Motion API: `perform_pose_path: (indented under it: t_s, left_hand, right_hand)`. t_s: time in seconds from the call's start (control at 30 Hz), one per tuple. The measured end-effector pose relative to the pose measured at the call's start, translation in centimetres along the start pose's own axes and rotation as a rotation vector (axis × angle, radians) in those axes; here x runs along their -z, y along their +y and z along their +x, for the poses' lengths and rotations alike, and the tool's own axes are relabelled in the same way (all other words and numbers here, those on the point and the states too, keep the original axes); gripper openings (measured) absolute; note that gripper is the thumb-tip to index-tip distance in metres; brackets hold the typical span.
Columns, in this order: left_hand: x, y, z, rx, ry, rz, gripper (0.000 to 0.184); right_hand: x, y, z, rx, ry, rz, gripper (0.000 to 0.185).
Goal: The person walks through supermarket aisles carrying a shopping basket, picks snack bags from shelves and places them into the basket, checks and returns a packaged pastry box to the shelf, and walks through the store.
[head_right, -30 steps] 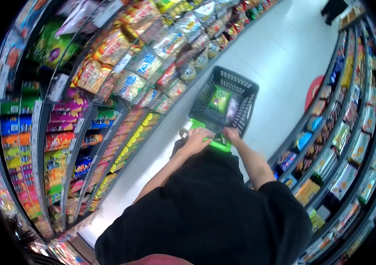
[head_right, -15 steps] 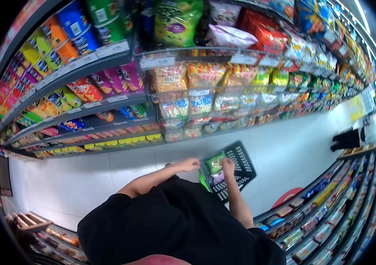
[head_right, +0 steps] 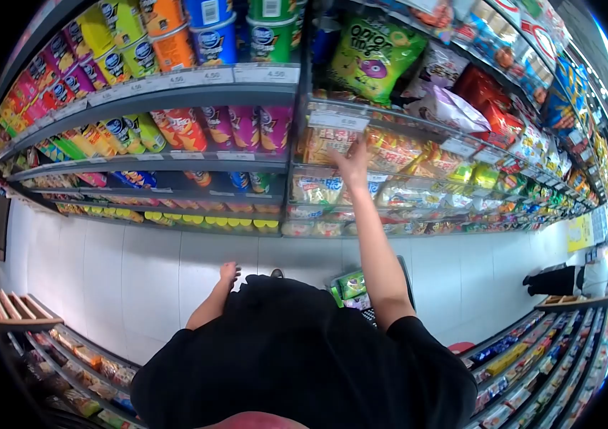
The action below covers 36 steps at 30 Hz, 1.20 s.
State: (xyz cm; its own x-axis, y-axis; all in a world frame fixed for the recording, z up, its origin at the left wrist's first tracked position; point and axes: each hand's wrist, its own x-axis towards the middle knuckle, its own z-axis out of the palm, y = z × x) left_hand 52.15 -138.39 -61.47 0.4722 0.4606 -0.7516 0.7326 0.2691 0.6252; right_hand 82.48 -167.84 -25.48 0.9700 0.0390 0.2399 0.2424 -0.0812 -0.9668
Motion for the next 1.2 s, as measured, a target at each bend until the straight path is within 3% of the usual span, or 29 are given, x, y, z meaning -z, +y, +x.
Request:
perform_pose_path:
  t_s: [0.1,0.13,0.17,0.23,0.3,0.43,0.57,0.63,0.67,0.7,0.77,0.83,0.93,0.97,1.03,1.1,1.17,1.2]
  left_hand:
    - [2.8,-3.4,-1.3,0.157,0.038,-0.059,0.028]
    - [2.9,-7.9,1.6,0.100,0.052,-0.153,0.029]
    - [3.4,-10.0,1.3,0.148,0.039,-0.103,0.029]
    - [3.5,-13.2,0.1,0.209,-0.023,0.100,0.028]
    - [3.2,-14.8,-0.8,0.188,-0.113,0.325,0.028]
    - [2.1,-14.2,-0.2,0.030,-0.217,0.647,0.028]
    - [0.8,-9.2,3.2,-0.259,-0.253,0.921,0.027]
    - [-0.2,-5.7,4.9,-0.121,-0.237,0.530,0.027]
    - [-1.4,-2.6,2.4,0.144,-0.189,0.016,0.026]
    - [-2.2,-1.2,2.2,0.172,-0.172,-0.037,0.026]
    - [-3.2,1.2,2.9,0.087,-0.258,0.084,0.025]
    - [-4.2,3.3,2.5,0.043,-0.276,0.142,0.025]
    - [-5.3,4.6,1.3,0.029,-0.247,0.115,0.026]
    - [-5.7,4.3,1.2,0.032,-0.243,0.105,0.026]
    - [-5.9,3.0,0.9,0.019,-0.286,0.106,0.026]
    - [-5.3,0.4,2.4,0.027,-0.354,0.132,0.027]
    - [-4.5,-0.3,1.8,0.153,-0.394,0.199,0.029]
    - [-3.6,1.6,-0.6,0.145,-0.312,0.260,0.030]
  right_hand:
    - [-0.7,3.9,2.0,0.010,0.168,0.019,0.068]
    - [-0.6,3.8,2.3,-0.050,0.153,0.167,0.054]
    - [-0.8,2.6,2.1,-0.062,0.178,0.142,0.037]
    - [0.6,5.1,3.5,-0.132,0.132,0.064,0.027]
    - [-0.3,1.0,2.8,-0.165,0.041,0.183,0.011]
    - [-0.3,4.2,3.5,-0.043,0.011,0.000,0.011]
    - [-1.8,3.4,2.1,0.107,0.100,0.030,0.007]
    - [-2.8,-0.1,1.9,0.122,0.105,0.132,0.009]
    - [-3.4,-1.9,1.6,0.134,0.105,0.235,0.015]
    - [-3.2,-1.4,1.8,0.133,0.119,0.242,0.015]
    - [-2.7,0.7,3.1,0.077,0.113,0.097,0.027]
    - [-2.1,2.4,3.6,0.109,0.110,0.106,0.026]
    - [-0.7,2.7,2.7,-0.159,0.178,0.220,0.004]
    - [-0.6,2.5,2.2,-0.092,0.226,0.133,0.021]
    - [-0.4,2.5,1.2,0.001,0.246,0.111,0.019]
    - [-0.5,1.2,-0.4,-0.077,0.260,0.273,0.016]
    - [0.6,3.2,-1.2,0.061,0.240,0.320,0.010]
    - [0.9,3.8,-1.6,0.045,0.275,0.312,0.010]
